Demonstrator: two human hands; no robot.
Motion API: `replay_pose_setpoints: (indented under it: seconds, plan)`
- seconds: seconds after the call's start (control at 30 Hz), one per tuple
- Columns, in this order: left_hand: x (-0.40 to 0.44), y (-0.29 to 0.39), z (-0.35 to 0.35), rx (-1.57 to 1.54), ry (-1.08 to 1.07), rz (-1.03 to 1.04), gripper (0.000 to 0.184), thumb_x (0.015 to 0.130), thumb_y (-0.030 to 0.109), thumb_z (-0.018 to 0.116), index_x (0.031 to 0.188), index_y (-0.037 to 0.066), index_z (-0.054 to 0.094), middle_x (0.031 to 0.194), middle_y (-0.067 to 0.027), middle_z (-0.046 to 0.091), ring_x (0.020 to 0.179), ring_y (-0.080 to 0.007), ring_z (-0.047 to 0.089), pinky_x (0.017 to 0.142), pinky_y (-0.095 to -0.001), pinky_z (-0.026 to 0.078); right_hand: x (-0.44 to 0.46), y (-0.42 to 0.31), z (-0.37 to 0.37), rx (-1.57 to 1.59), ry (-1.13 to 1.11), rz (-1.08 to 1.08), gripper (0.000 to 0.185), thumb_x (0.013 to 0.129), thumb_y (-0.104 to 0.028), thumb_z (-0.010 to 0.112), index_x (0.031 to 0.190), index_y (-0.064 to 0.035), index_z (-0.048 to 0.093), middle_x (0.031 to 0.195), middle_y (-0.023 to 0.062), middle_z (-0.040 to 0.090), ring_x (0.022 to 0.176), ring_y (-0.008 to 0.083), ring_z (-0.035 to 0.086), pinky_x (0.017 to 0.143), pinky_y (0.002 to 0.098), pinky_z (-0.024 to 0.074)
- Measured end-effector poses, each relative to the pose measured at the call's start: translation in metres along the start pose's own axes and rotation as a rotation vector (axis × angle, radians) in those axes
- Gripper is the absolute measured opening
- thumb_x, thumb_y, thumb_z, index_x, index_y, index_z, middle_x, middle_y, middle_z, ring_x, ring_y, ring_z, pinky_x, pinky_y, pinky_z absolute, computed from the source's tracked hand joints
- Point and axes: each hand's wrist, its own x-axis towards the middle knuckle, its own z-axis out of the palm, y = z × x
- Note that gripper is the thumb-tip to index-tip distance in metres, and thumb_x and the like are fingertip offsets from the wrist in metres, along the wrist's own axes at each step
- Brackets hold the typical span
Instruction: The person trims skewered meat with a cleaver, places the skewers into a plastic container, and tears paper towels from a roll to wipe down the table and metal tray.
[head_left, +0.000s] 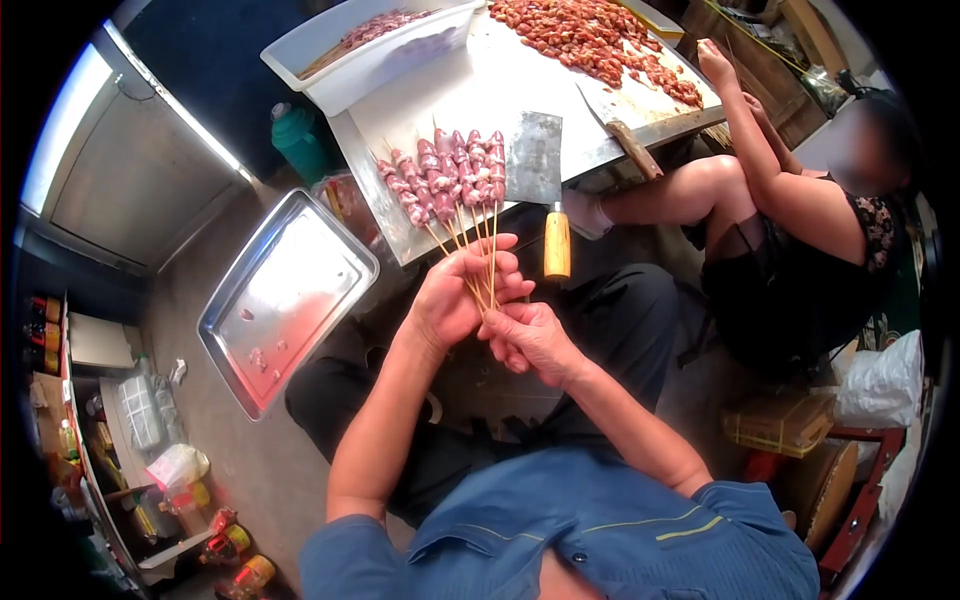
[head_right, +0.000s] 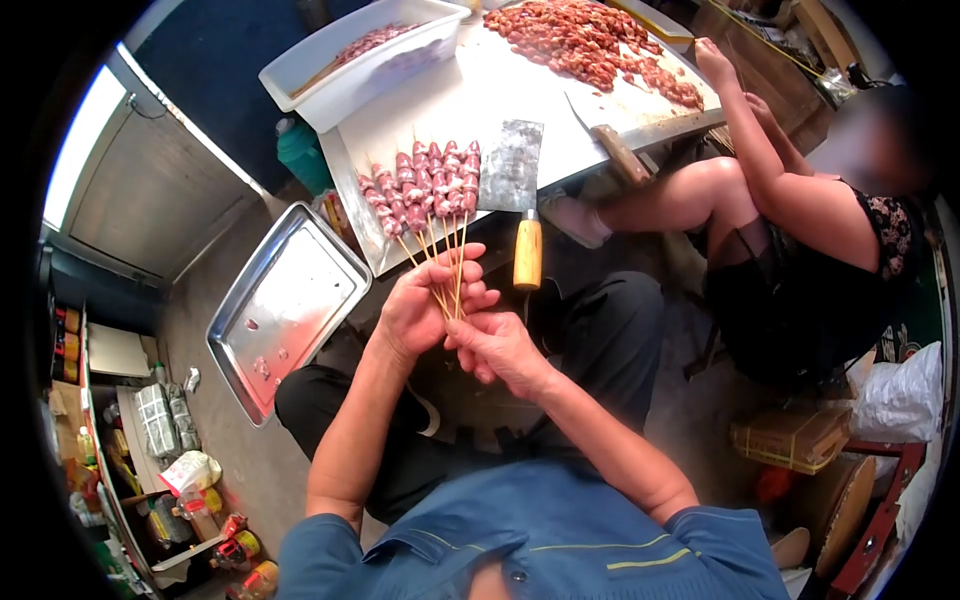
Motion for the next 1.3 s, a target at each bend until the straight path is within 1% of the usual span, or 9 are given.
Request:
replay_pose_setpoints:
  seconds: [0.07,0.17,0.3,0.4,0.5,0.67,0.87,0.97,1.3]
  plan:
    - [-0.001,0.000,0.000,-0.033,0.036,-0.006,0.040,0.091,0.008,0.043,0.129,-0.005,0.046,0.080,-0.0062,0.052,0.066,-0.0185,0.053,0.084,-0.0406,0.053,0.001,0.002,0.001,-0.023,0.007,0.014,0.035,0.094,-0.035,0.063,0.083,-0.0019,0.066,0.059,0.0019,0.058,0.039,0.0049,0.045,0.039,0.0173,0.0326]
    - [-0.001,0.001,-0.009,-0.133,-0.083,-0.059,0.028,0.101,0.016,0.041,0.119,-0.003,0.051,0.072,-0.0003,0.040,0.057,-0.0097,0.036,0.052,-0.0237,0.032,0.000,0.001,0.004,-0.085,0.021,0.039,0.038,0.094,-0.038,0.063,0.079,-0.0029,0.066,0.059,0.0016,0.059,0.041,0.0049,0.047,0.040,0.0174,0.0336]
    - [-0.001,0.001,-0.008,-0.120,-0.009,-0.060,0.018,0.102,0.018,0.045,0.107,0.002,0.053,0.065,0.0034,0.036,0.048,-0.0059,0.030,0.039,-0.0192,0.025,-0.008,-0.005,0.005,-0.252,-0.030,0.003,0.042,0.093,-0.041,0.063,0.076,-0.0030,0.066,0.061,0.0009,0.058,0.045,0.0045,0.049,0.043,0.0185,0.0361]
    - [-0.001,0.001,-0.006,-0.107,0.039,-0.052,0.017,0.101,0.018,0.046,0.104,0.003,0.053,0.064,0.0031,0.038,0.047,-0.0056,0.029,0.039,-0.0193,0.024,-0.023,-0.020,0.007,-0.315,-0.041,-0.017,0.035,0.093,-0.033,0.065,0.077,-0.0023,0.066,0.061,0.0003,0.058,0.047,0.0037,0.049,0.044,0.0191,0.0366]
    - [-0.001,0.000,0.002,-0.095,0.120,-0.034,0.016,0.101,0.018,0.046,0.103,0.004,0.054,0.065,0.0023,0.042,0.046,-0.0056,0.029,0.038,-0.0193,0.023,-0.035,-0.038,0.008,-0.479,0.260,-0.409,0.014,0.089,-0.013,0.068,0.081,-0.0016,0.065,0.063,-0.0021,0.056,0.051,0.0034,0.049,0.046,0.0206,0.0382]
    - [0.003,-0.002,0.003,-0.094,0.150,-0.025,0.019,0.102,0.020,0.045,0.103,0.004,0.056,0.065,0.0031,0.041,0.045,-0.0051,0.028,0.038,-0.0197,0.022,-0.011,-0.057,-0.030,-0.746,0.633,-0.808,0.014,0.088,-0.010,0.067,0.094,0.0011,0.062,0.093,0.0076,0.059,0.074,0.0121,0.058,0.062,0.0250,0.0480]
    - [0.006,-0.004,0.004,-0.095,0.143,-0.014,0.018,0.102,0.020,0.046,0.100,0.005,0.055,0.062,0.0041,0.038,0.045,-0.0051,0.026,0.038,-0.0198,0.021,0.033,-0.047,-0.064,-0.679,0.620,-0.565,0.039,0.087,-0.027,0.069,0.108,0.0038,0.057,0.104,0.0114,0.061,0.087,0.0165,0.065,0.066,0.0283,0.0519]
    - [0.006,-0.006,0.008,-0.034,0.221,0.008,0.019,0.102,0.021,0.047,0.099,0.005,0.054,0.060,0.0044,0.036,0.044,-0.0050,0.026,0.038,-0.0195,0.020,0.035,-0.064,-0.049,0.065,0.363,-0.051,0.024,0.088,-0.022,0.067,0.102,-0.0060,0.057,0.086,0.0075,0.063,0.068,0.0171,0.064,0.056,0.0343,0.0525]
    - [0.011,-0.010,0.012,-0.094,0.209,0.037,0.016,0.102,0.017,0.043,0.104,0.003,0.052,0.060,-0.0001,0.042,0.041,-0.0072,0.027,0.037,-0.0223,0.022,0.007,-0.072,-0.068,0.040,0.403,-0.278,0.022,0.083,-0.006,0.061,0.103,-0.0027,0.053,0.075,0.0063,0.056,0.052,0.0108,0.050,0.046,0.0246,0.0415]
